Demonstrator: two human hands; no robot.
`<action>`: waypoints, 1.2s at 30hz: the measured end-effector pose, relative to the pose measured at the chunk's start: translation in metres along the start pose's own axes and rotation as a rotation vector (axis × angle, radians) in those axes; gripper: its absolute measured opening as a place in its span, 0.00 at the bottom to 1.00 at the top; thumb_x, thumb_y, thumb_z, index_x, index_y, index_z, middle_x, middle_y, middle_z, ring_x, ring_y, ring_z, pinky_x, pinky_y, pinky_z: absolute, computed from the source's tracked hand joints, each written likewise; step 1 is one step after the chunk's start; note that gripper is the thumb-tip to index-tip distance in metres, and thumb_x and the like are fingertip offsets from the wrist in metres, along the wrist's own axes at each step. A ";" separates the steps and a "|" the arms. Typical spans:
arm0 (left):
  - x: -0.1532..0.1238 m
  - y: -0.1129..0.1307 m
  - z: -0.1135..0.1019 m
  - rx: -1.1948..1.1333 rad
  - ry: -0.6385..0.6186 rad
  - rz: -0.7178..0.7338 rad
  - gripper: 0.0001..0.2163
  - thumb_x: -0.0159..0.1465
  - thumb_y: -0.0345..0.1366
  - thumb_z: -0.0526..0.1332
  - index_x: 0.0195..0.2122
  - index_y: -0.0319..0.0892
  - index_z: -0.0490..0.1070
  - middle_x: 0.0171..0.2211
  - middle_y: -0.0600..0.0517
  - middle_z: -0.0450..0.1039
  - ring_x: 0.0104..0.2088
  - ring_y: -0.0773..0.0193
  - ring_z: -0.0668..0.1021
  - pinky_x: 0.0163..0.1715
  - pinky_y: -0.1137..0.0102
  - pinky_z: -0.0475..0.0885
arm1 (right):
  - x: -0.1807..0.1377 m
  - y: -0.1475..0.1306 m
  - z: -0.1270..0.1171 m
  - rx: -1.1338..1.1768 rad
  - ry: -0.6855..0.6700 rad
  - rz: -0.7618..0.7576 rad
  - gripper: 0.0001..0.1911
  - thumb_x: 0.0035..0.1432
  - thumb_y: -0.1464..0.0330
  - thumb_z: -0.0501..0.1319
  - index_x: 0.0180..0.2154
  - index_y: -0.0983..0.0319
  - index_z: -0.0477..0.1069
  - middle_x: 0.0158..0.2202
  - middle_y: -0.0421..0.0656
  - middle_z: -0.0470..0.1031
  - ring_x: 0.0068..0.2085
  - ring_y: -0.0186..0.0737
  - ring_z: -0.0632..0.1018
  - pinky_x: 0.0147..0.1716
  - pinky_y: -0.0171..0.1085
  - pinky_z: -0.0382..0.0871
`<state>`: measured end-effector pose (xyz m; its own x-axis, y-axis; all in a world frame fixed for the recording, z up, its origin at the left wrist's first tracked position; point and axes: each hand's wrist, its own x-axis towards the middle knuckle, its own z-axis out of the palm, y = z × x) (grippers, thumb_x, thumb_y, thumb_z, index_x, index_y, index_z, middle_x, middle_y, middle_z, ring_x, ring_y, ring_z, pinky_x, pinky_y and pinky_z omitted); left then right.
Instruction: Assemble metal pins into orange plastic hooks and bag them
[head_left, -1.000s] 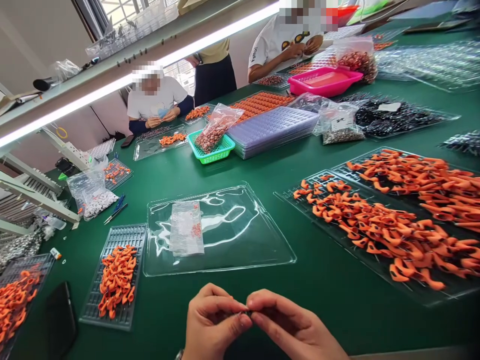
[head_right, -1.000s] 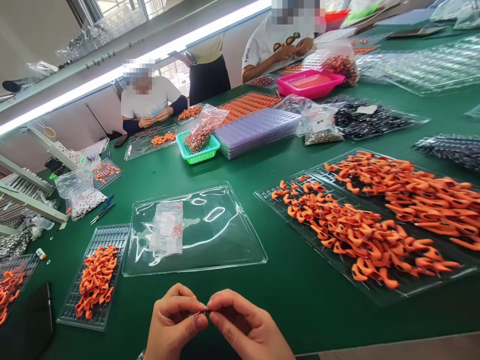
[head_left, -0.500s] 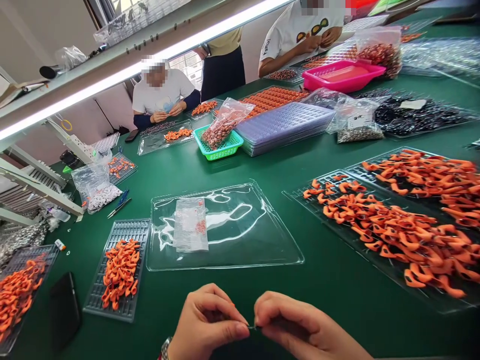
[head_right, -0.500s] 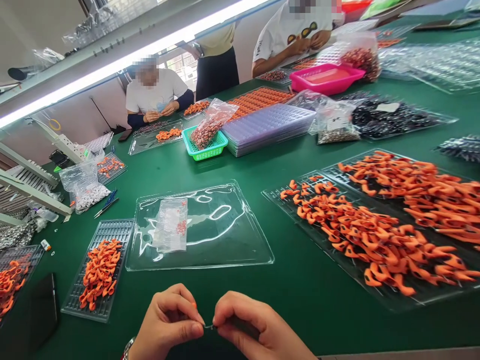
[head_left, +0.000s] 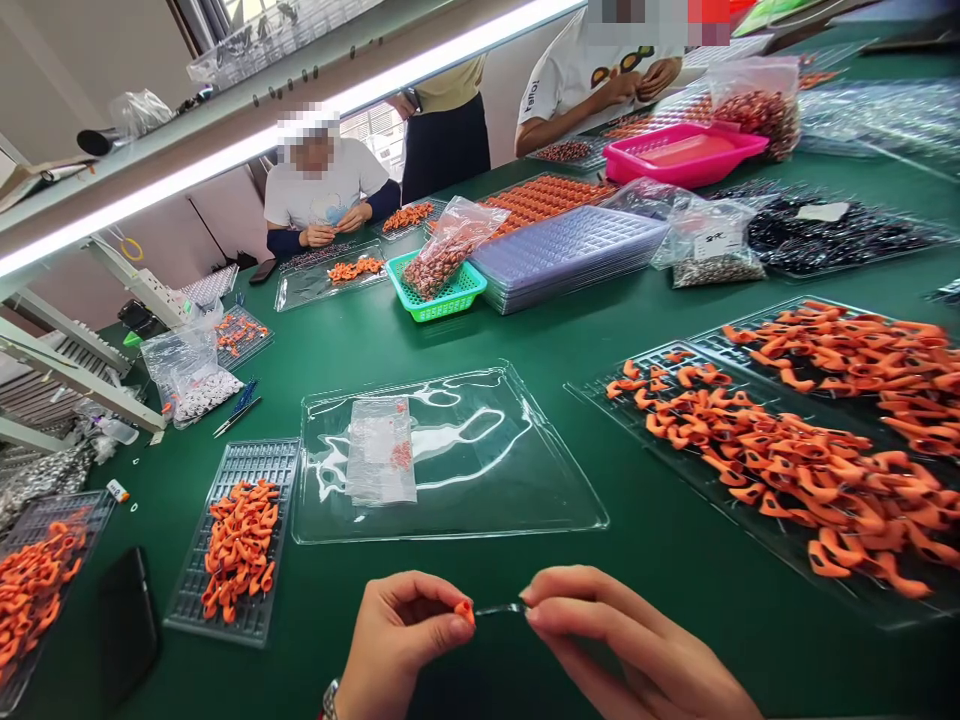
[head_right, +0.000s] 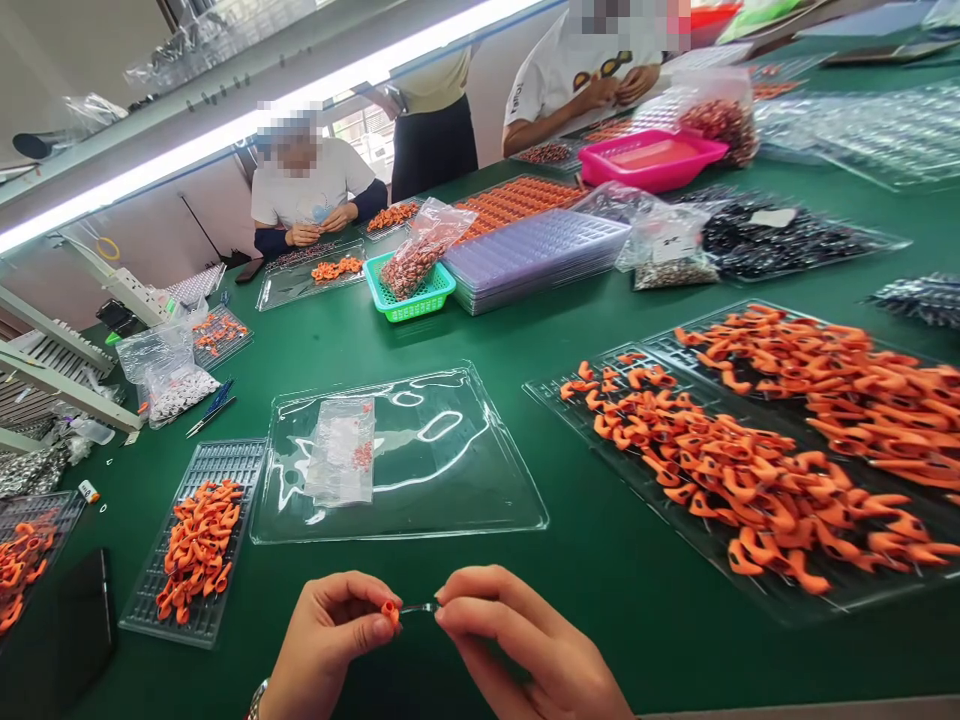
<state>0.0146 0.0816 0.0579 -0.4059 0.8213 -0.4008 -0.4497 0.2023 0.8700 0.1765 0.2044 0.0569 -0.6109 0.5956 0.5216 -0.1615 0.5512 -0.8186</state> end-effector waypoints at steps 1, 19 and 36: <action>-0.001 -0.001 0.000 0.008 0.001 -0.012 0.08 0.49 0.35 0.76 0.28 0.40 0.81 0.28 0.51 0.79 0.29 0.69 0.76 0.31 0.77 0.69 | 0.000 0.001 0.000 -0.030 0.000 -0.028 0.09 0.61 0.76 0.62 0.39 0.56 0.74 0.35 0.41 0.78 0.34 0.35 0.82 0.36 0.24 0.77; 0.000 -0.003 0.003 -0.024 0.008 -0.060 0.10 0.47 0.37 0.77 0.27 0.38 0.81 0.25 0.50 0.79 0.25 0.70 0.75 0.29 0.76 0.69 | 0.003 0.001 0.001 -0.074 0.006 -0.074 0.09 0.60 0.76 0.60 0.38 0.57 0.74 0.33 0.41 0.78 0.32 0.36 0.82 0.33 0.25 0.78; -0.002 -0.001 0.002 0.002 -0.016 -0.038 0.10 0.47 0.36 0.77 0.26 0.38 0.80 0.25 0.52 0.78 0.26 0.72 0.73 0.29 0.77 0.66 | -0.014 0.014 -0.006 -0.134 -0.105 -0.118 0.18 0.58 0.81 0.59 0.45 0.56 0.75 0.38 0.44 0.79 0.39 0.41 0.82 0.40 0.31 0.79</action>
<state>0.0169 0.0808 0.0583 -0.3759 0.8216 -0.4286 -0.4630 0.2341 0.8549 0.1870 0.2072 0.0399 -0.6725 0.4622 0.5780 -0.1359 0.6906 -0.7104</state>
